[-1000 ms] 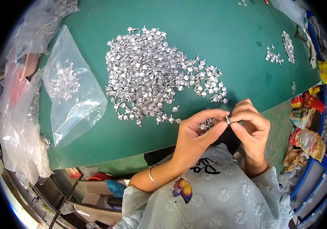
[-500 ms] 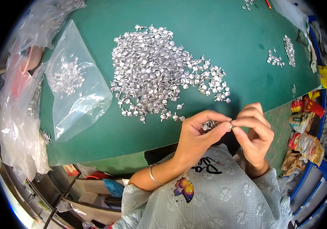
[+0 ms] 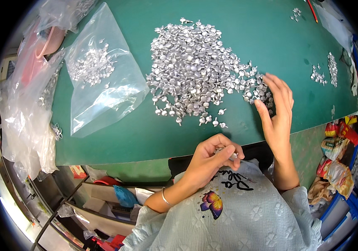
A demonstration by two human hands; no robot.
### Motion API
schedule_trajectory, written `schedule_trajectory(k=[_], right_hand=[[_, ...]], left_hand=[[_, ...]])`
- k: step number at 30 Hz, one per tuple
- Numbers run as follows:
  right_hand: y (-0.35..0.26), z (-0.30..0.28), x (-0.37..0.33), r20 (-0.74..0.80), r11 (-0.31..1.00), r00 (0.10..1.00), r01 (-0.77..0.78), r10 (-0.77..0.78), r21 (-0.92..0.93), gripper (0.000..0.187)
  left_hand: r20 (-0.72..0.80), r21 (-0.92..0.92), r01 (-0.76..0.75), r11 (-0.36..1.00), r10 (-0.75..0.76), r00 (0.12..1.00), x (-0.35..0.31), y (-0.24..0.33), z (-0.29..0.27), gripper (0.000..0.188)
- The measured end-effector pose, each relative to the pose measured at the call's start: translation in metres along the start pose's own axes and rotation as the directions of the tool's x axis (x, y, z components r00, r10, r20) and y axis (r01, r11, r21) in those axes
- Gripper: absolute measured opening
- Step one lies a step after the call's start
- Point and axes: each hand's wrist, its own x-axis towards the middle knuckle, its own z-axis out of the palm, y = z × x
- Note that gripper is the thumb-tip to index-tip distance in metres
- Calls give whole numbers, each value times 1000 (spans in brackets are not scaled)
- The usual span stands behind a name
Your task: The person sits at a green workbench and repeatedly picks up small silver metal pieces and white plastic components. They manually join the two parts together by hand and place the assembled units into a pile on the table. The process is repetitive, involving picking, joining, and placing without the use of tools.
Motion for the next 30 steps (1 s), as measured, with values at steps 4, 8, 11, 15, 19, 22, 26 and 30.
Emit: schedule_trajectory(k=[4, 8, 11, 15, 19, 22, 26, 30], right_hand=[[-1, 15, 4, 93, 999, 995, 29, -26, -36, 42], [-5, 15, -3, 154, 996, 984, 83, -89, 45, 41], [-8, 11, -11, 208, 987, 967, 136, -150, 79, 35], [-21, 13, -19, 22, 984, 990, 140, -143, 107, 25], [-35, 26, -11, 23, 968, 968, 249, -250, 19, 22], [-36, 34, -11, 58, 963, 962, 263, -266, 52, 17], [-35, 18, -13, 74, 935, 986, 118, -151, 333, 14], [-37, 0, -29, 410, 147, 896, -435, 171, 888, 10]], left_hand=[[-33, 78, -40, 996, 42, 999, -6, -1, -5, 12], [-26, 68, -54, 996, 56, 998, -11, 2, -11, 16], [-34, 109, -83, 991, 87, 996, -14, 3, -15, 15], [-57, 136, -99, 986, 107, 993, -18, 6, -15, 15], [-107, 121, -89, 989, 102, 989, -19, 9, -10, 14], [-98, 77, -104, 992, 112, 989, -21, 5, -15, 15], [-145, 42, -157, 987, 162, 976, -19, 4, -13, 16], [-143, 49, -233, 971, 238, 961, -12, 4, -7, 17]])
